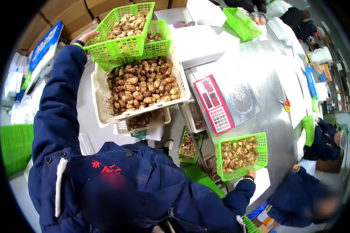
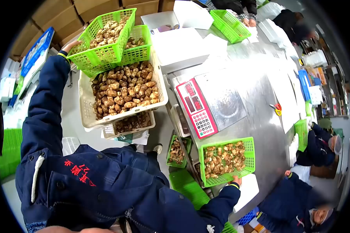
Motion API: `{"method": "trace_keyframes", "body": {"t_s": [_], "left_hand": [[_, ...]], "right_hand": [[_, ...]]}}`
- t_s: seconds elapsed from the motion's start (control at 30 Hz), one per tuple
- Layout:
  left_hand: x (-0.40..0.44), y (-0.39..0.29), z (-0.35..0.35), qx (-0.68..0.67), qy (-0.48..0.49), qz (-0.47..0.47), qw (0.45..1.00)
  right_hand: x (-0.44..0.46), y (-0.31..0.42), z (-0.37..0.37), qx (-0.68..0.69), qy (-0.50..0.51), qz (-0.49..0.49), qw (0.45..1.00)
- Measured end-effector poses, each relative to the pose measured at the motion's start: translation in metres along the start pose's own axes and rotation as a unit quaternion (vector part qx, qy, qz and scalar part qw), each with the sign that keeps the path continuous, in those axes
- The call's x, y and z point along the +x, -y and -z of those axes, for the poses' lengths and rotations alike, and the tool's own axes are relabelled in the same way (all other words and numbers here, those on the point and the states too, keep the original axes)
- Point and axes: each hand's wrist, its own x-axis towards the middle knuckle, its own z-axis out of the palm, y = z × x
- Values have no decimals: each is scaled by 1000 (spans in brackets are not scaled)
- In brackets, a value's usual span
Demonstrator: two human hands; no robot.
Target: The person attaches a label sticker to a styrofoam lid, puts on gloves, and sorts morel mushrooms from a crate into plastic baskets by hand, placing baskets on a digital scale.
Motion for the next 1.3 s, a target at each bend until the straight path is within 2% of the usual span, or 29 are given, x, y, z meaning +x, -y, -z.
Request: {"method": "trace_keyframes", "body": {"t_s": [0.03,0.1,0.17,0.2,0.23,0.27,0.3,0.33,0.37,0.4,0.43,0.47,0.5,0.53,0.6,0.7,0.77,0.8,0.87,0.9,0.97,1.03,1.07,1.1,1.13,1.17,1.23,1.27,1.3], "left_hand": [[33,5,28,5,-5,-10,1000],[7,7,11,26,-6,-35,999],[41,-1,35,73,-17,-36,997],[57,-5,45,228,18,-118,966],[65,-4,52,376,52,-195,904],[63,2,47,323,30,-214,921],[60,7,43,354,17,-259,899],[56,11,38,384,-1,-302,872],[53,22,33,248,-20,-281,927],[40,24,24,249,-37,-279,927],[28,28,16,250,-54,-277,926],[22,38,11,193,-25,-325,926],[4,41,-4,129,-26,-313,941],[-11,46,-17,101,-27,-333,937],[-33,54,-37,70,-35,-362,929],[-76,55,-74,89,-51,-320,942],[-84,66,-99,-32,-5,-338,940],[-87,71,-109,-32,0,-343,939],[-95,78,-132,-24,32,-385,922],[-102,81,-143,-26,47,-364,930],[-117,83,-164,-28,77,-385,919],[-123,96,-183,-17,107,-420,901],[-125,101,-188,7,113,-388,914],[-128,100,-195,19,135,-402,905],[-125,107,-201,11,149,-407,901],[-130,107,-202,65,194,-353,913],[-139,107,-215,131,255,-430,856],[-145,106,-221,137,307,-409,848],[-150,106,-225,144,354,-389,838]], "right_hand": [[14,-5,3,-20,-8,5,1000],[30,-6,3,-46,-8,7,999],[41,5,3,-173,-28,-26,984],[67,-13,15,-149,-27,-12,988],[62,1,11,-151,-24,-8,988],[51,19,6,-309,-76,76,945],[34,45,-9,-453,-128,160,867],[27,65,-29,-513,-193,143,824],[-5,105,-52,-482,-153,184,843],[-2,117,-64,-472,-86,298,826],[4,112,-89,-286,-39,366,885],[-21,133,-120,-314,10,343,885],[-11,126,-152,-214,121,371,895],[-85,159,-190,-205,177,348,898],[-140,171,-254,-51,398,299,866],[-255,207,-328,-14,549,150,822],[-296,213,-367,27,601,119,790],[-306,209,-390,69,623,84,775],[-336,217,-404,155,600,-5,785],[-337,214,-410,152,581,-11,799],[-317,191,-423,78,585,141,795],[-324,195,-412,191,494,20,848],[-324,204,-405,193,429,-101,877],[-315,182,-412,276,381,-60,880],[-315,182,-404,284,343,-39,895],[-315,182,-392,289,301,-21,909],[-295,175,-366,340,306,29,889],[-302,190,-340,391,310,-29,866],[-285,179,-323,400,308,-29,863]]}}
